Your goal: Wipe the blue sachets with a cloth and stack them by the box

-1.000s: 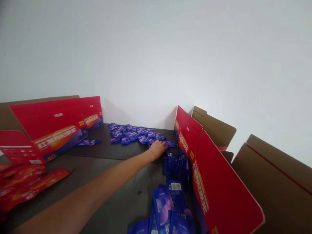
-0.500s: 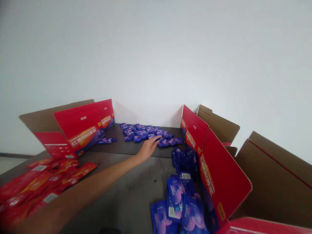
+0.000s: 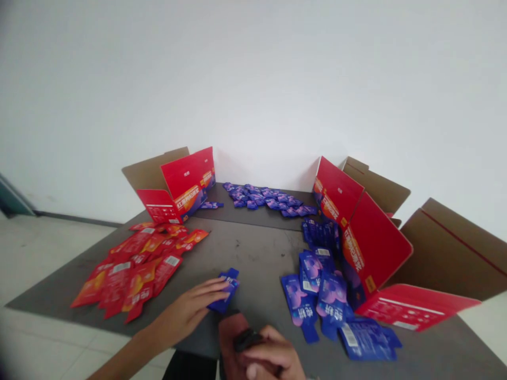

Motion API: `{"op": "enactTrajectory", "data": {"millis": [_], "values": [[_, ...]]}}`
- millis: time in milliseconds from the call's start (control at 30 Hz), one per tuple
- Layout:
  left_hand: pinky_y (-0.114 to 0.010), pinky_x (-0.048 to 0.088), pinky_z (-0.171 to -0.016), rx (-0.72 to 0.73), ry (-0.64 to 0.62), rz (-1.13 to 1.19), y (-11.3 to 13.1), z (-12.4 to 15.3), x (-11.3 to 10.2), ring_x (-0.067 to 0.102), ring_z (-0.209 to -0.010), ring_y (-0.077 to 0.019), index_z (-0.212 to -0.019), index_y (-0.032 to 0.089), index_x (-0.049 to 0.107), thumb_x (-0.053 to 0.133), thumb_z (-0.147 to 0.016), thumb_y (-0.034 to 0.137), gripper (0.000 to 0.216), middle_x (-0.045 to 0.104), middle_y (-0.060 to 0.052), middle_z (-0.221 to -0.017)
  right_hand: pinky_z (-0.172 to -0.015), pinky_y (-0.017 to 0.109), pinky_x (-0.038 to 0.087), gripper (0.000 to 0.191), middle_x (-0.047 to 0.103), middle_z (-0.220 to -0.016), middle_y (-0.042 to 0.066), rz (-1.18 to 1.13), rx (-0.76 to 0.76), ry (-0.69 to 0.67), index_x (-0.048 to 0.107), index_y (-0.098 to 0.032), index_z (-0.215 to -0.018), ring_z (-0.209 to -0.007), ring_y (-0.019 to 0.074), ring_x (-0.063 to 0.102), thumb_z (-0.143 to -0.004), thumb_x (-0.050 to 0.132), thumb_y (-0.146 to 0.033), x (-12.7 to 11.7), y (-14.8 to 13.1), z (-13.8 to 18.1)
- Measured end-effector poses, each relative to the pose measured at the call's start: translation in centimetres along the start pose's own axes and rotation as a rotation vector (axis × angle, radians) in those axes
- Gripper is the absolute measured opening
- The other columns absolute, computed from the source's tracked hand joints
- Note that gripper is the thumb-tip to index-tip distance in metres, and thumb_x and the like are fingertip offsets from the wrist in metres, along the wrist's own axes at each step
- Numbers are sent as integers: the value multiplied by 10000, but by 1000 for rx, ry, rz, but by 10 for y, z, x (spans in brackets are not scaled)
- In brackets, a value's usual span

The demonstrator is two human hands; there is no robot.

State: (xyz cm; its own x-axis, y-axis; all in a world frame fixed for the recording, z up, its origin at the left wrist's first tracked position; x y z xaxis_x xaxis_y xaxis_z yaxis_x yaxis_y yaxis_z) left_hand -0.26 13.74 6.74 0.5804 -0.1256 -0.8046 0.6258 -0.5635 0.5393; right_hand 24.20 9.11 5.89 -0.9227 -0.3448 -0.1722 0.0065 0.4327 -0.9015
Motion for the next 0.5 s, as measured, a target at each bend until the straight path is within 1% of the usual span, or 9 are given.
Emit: {"op": "enactTrajectory", "data": {"millis": [67, 167, 233, 333, 400, 433, 500], "values": [[-360, 407, -1217, 24, 1, -56, -1, 24, 5, 477, -1456, -173, -1453, 416, 584, 450, -939, 69, 634, 555, 49, -1521, -725, 270, 577, 242, 740, -911, 27, -42, 41, 26, 818, -375, -1044, -828, 170, 720, -926, 677, -532, -1, -1, 2], [-435, 343, -1256, 13, -43, -74, -5, 44, 12, 411, -1501, -193, -1465, 397, 574, 427, -900, 28, 691, 517, 29, -1556, -753, 274, 573, 218, 729, -924, 39, 29, 165, 39, 833, -332, -1011, -865, 182, 711, -917, 708, -485, -2, 0, 5], [-489, 296, -1271, 2, -83, -82, -7, 51, 12, 327, -1545, -203, -1525, 407, 492, 432, -845, 5, 792, 463, 39, -1597, -773, 280, 572, 218, 731, -920, 50, 106, 227, 46, 841, -310, -1004, -877, 190, 709, -925, 705, -461, -3, 2, 6], [-533, 268, -1271, -4, -98, -98, -7, 59, 9, 211, -1587, -229, -1614, 398, 318, 471, -779, 15, 931, 368, 40, -1656, -809, 293, 578, 239, 750, -951, 69, 175, 269, 116, 846, -291, -1018, -906, 205, 714, -934, 693, -454, -5, 4, 7], [-550, 273, -1264, -24, -64, -112, -5, 63, 8, 212, -1585, -261, -1625, 370, 297, 518, -812, 64, 896, 361, 14, -1664, -831, 301, 584, 251, 770, -1010, 81, 184, 275, 191, 843, -286, -1044, -944, 218, 723, -924, 706, -458, -6, 6, 8], [-551, 287, -1257, -41, -34, -122, -5, 65, 8, 243, -1572, -276, -1614, 358, 330, 545, -851, 105, 832, 385, -3, -1653, -845, 304, 585, 258, 777, -1048, 86, 184, 277, 233, 840, -286, -1060, -972, 225, 727, -919, 713, -460, -7, 7, 9], [-536, 340, -1234, -73, 45, -148, -2, 71, 12, 348, -1512, -296, -1552, 347, 447, 603, -926, 219, 658, 466, -33, -1597, -871, 311, 583, 272, 780, -1108, 90, 189, 288, 311, 831, -285, -1091, -1013, 231, 730, -914, 722, -460, -6, 9, 9]]}}
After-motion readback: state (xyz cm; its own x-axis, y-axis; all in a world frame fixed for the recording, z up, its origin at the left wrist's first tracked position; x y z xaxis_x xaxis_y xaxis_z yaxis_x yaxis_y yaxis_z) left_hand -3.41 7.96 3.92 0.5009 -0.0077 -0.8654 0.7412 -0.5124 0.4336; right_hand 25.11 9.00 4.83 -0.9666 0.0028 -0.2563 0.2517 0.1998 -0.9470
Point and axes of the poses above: each hand's wrist, its own z-axis away from the middle knuckle, its own x-axis out of the palm, y = z × x, the point moved 5 cm from there along -z, towards the middle knuckle
